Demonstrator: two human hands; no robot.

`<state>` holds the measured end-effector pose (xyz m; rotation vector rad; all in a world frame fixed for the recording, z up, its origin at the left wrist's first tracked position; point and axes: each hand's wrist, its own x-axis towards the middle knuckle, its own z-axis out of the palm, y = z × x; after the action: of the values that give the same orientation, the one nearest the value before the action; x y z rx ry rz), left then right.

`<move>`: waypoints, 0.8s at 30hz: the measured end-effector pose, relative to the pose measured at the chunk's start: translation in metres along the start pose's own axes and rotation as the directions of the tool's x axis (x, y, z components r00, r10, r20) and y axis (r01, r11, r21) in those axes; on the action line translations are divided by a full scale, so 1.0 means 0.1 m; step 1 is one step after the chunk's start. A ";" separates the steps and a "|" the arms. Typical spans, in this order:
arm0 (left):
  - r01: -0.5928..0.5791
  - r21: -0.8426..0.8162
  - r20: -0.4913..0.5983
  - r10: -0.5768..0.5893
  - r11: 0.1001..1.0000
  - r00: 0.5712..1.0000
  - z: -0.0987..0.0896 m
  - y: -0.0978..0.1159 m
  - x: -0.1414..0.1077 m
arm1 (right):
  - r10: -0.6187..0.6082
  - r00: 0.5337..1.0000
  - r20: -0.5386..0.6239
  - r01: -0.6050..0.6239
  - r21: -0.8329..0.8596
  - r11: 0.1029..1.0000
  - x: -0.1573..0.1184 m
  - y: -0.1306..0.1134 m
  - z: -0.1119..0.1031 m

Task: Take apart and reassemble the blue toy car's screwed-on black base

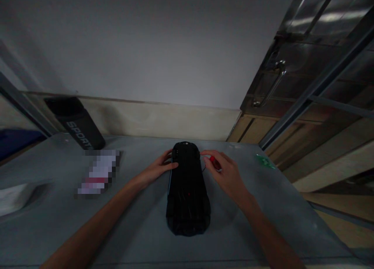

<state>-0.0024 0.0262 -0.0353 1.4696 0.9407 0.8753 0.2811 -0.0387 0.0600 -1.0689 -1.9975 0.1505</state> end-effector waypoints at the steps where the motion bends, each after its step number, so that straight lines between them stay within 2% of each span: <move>1: 0.027 -0.011 -0.009 -0.027 1.000 1.000 0.00 0.02 -0.01 | 0.007 1.000 0.000 -0.007 0.008 1.000 0.00 0.00 0.00; 3: 0.069 -0.040 -0.017 -0.070 0.997 0.997 0.01 0.05 -0.02 | 0.000 1.000 0.005 0.000 0.026 1.000 0.00 0.01 -0.01; 11: 0.073 -0.064 -0.026 -0.075 0.995 0.997 0.02 0.02 -0.02 | 0.023 1.000 -0.018 -0.023 0.010 1.000 -0.02 0.05 0.03; 16: 0.044 -0.048 -0.016 -0.045 0.998 0.999 0.01 0.03 -0.01 | -0.018 1.000 -0.003 0.018 0.012 1.000 -0.01 0.02 0.02; 24: 0.077 -0.033 -0.027 -0.078 0.996 0.997 0.00 0.03 -0.02 | 0.006 1.000 0.009 -0.006 0.019 1.000 -0.01 0.03 0.01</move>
<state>-0.0027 0.0240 -0.0328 1.3873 0.9938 0.8522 0.2828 -0.0374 0.0577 -1.0642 -1.9974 0.1773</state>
